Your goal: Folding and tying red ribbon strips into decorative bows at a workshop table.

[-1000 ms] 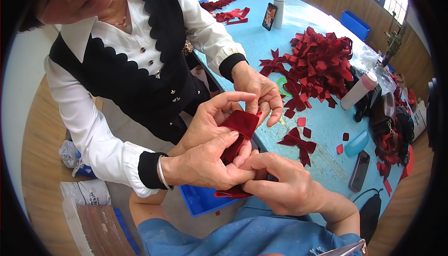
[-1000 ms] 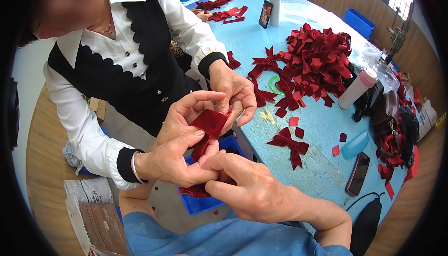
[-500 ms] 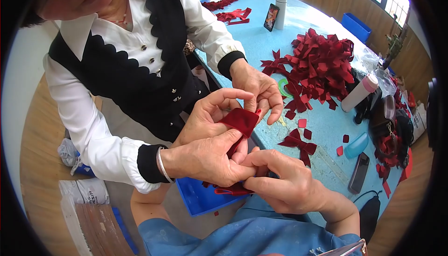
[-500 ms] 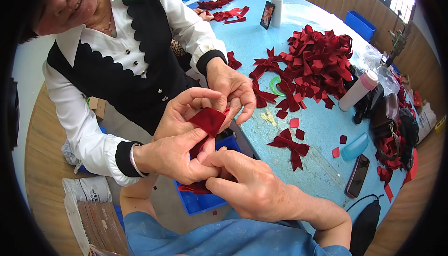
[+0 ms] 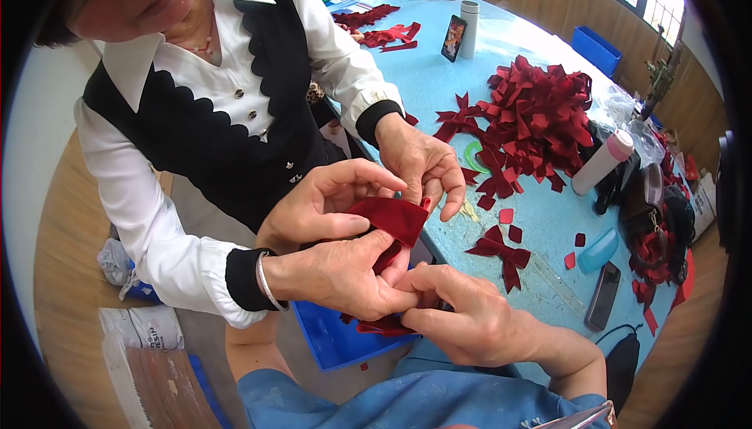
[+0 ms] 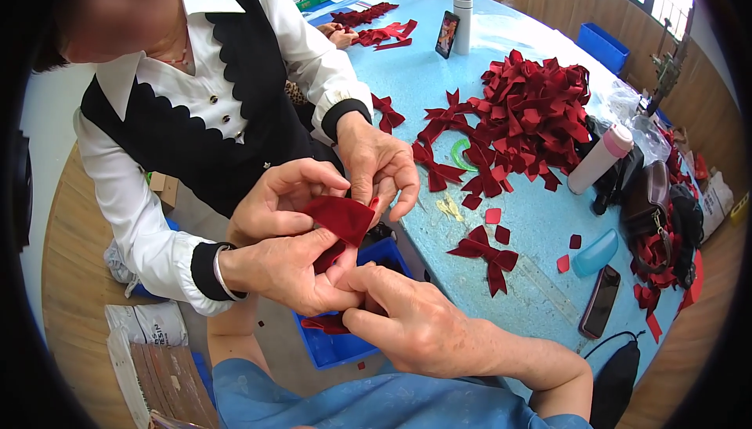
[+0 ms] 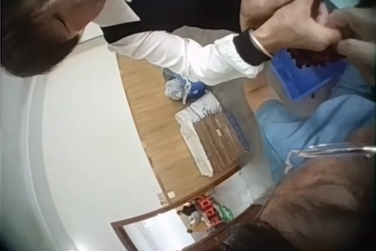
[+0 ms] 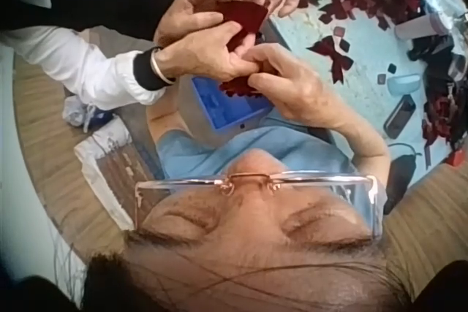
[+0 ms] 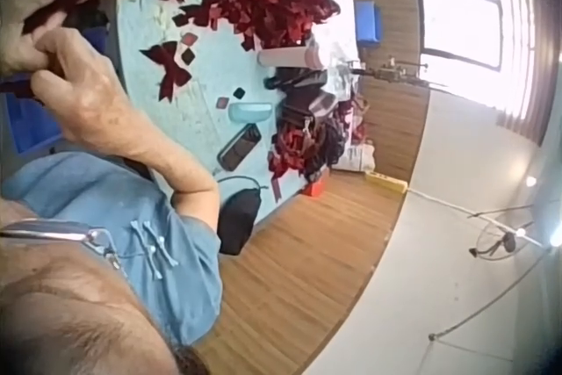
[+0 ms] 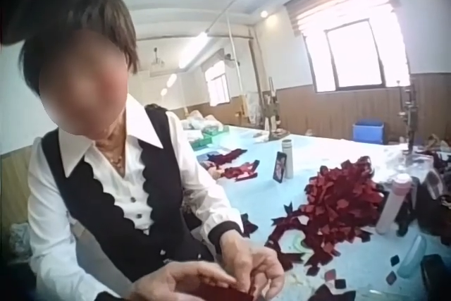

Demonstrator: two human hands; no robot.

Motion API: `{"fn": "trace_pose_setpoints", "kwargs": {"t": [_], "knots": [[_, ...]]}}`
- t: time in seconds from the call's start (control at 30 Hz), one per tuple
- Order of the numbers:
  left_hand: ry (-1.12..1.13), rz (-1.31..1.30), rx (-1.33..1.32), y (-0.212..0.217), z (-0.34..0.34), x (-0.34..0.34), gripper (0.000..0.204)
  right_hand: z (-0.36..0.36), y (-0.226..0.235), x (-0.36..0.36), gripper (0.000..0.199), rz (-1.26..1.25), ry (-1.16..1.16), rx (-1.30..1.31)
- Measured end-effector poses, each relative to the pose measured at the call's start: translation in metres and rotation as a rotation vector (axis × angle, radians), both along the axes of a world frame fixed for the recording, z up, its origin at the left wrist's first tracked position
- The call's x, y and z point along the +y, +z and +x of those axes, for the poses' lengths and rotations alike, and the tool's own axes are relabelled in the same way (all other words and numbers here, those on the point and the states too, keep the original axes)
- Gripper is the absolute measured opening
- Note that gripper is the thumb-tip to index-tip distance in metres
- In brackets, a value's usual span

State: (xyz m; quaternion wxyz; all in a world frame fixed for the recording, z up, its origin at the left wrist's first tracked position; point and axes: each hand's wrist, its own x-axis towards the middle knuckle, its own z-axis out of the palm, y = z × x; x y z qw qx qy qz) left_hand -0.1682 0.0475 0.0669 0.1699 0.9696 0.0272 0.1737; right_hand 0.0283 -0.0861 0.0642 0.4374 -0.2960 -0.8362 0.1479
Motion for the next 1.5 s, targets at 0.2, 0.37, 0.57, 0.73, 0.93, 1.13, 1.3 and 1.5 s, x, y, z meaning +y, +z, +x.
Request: {"fn": "trace_pose_setpoints", "kwargs": {"t": [0.2,0.37,0.57,0.73,0.93,1.13,1.3,1.5], "knots": [[-0.174,1.188,0.198,0.016,-0.002,-0.022,0.032,0.001,-0.002,0.0,0.018,0.002,0.009,0.008],[-0.175,1.444,0.167,0.019,-0.001,-0.021,0.027,0.003,-0.005,0.002,0.018,0.006,0.023,-0.002],[-0.188,1.541,0.152,0.015,-0.001,-0.019,0.026,0.003,-0.006,0.002,0.02,-0.01,0.032,-0.003],[-0.194,1.521,0.129,0.028,0.003,-0.02,0.027,0.005,-0.006,0.0,0.021,-0.021,0.034,-0.004],[-0.135,1.231,0.01,0.034,0.006,-0.008,0.029,0.002,-0.005,0.003,0.021,-0.037,0.026,-0.019],[-0.048,0.851,-0.088,0.041,0.013,-0.003,0.031,0.002,-0.005,-0.001,0.021,-0.04,0.025,-0.002],[0.028,0.524,-0.162,0.043,0.015,0.001,0.032,0.004,-0.007,0.0,0.021,-0.036,0.036,-0.01],[0.11,0.121,-0.247,0.039,0.019,0.005,0.034,0.006,-0.008,0.002,0.019,-0.034,0.02,-0.005]]}}
